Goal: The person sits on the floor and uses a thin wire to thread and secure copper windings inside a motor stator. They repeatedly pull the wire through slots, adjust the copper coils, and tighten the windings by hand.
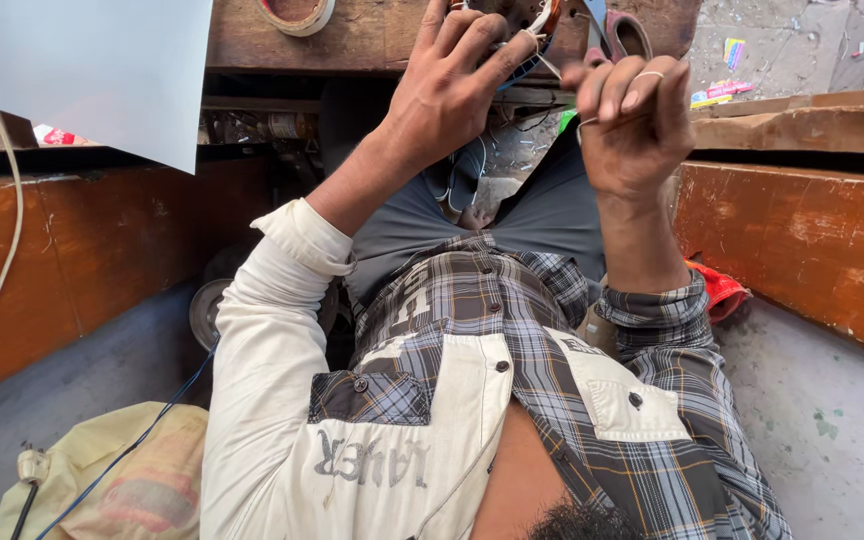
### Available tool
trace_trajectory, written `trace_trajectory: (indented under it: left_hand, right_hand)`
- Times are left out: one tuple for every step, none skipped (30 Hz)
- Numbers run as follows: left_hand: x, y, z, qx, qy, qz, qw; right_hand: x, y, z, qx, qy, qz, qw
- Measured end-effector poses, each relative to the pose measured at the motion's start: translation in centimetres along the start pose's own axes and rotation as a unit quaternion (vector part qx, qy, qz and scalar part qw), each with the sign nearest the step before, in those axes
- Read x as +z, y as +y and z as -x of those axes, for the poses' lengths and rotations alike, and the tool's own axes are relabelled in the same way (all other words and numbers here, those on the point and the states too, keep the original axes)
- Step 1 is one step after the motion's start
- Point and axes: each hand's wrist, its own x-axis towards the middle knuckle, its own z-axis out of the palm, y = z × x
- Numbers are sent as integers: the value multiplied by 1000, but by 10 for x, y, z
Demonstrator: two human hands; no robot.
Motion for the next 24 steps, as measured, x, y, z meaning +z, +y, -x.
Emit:
trace_trajectory:
  left_hand:
    - [0,0,1,-1,1,3,1000]
    - [1,-1,1,-1,3,7,1000]
    - [2,-2,1,-2,5,10,1000]
    - [3,-2,2,-4,10,15,1000]
    - [5,-2,3,-6,15,20,1000]
    - [7,-3,2,-5,21,25,999]
    - [8,-4,2,-11,34,50,998]
    - [9,-4,4,-18,47,76,996]
    - [9,-4,5,-25,59,101,993]
    - [10,-5,5,-23,68,108,992]
    - [10,-6,5,-21,76,115,990]
    - [11,-6,5,-21,83,123,989]
    - [11,-6,6,-15,86,116,989]
    - [11,-7,6,-9,88,109,990]
    - [11,-8,6,-3,91,101,991]
    - [10,-9,6,1,91,102,991]
    - [9,-9,6,5,91,102,991]
    - [9,-9,6,9,90,103,991]
    - [8,-9,6,8,87,101,991]
    - [7,-10,6,7,83,100,991]
    - [7,-10,5,7,80,100,992]
    - [7,-10,5,10,81,96,992]
    - [7,-10,5,13,82,92,992]
    - [7,-10,5,14,83,88,993]
  right_hand:
    - [0,4,-1,21,-4,-34,999]
    - [-1,8,-3,31,37,31,998]
    - [-2,11,-3,43,78,111,990]
    - [-3,13,-2,58,117,198,971]
    - [-3,15,0,61,112,269,955]
    - [-2,17,1,60,108,338,933]
    - [1,18,1,60,104,406,906]
    - [4,19,2,24,90,472,877]
    - [7,19,1,-12,74,534,842]
    - [11,19,-2,-48,58,594,801]
    - [15,19,-4,-53,57,615,785]
    - [19,18,-6,-56,55,636,768]
    - [22,18,-7,-59,54,656,750]
    - [25,17,-9,-62,54,659,747]
    - [28,17,-10,-65,55,662,745]
    - [29,18,-12,-68,54,664,743]
    - [30,18,-13,-67,52,671,737]
    - [30,18,-14,-65,49,678,731]
    - [30,18,-15,-64,47,685,725]
    - [29,18,-17,-63,40,687,723]
    - [26,18,-19,-62,33,689,721]
    - [24,18,-22,-61,25,691,720]
    - [22,19,-23,-42,32,672,739]
    - [20,20,-24,-22,37,651,757]
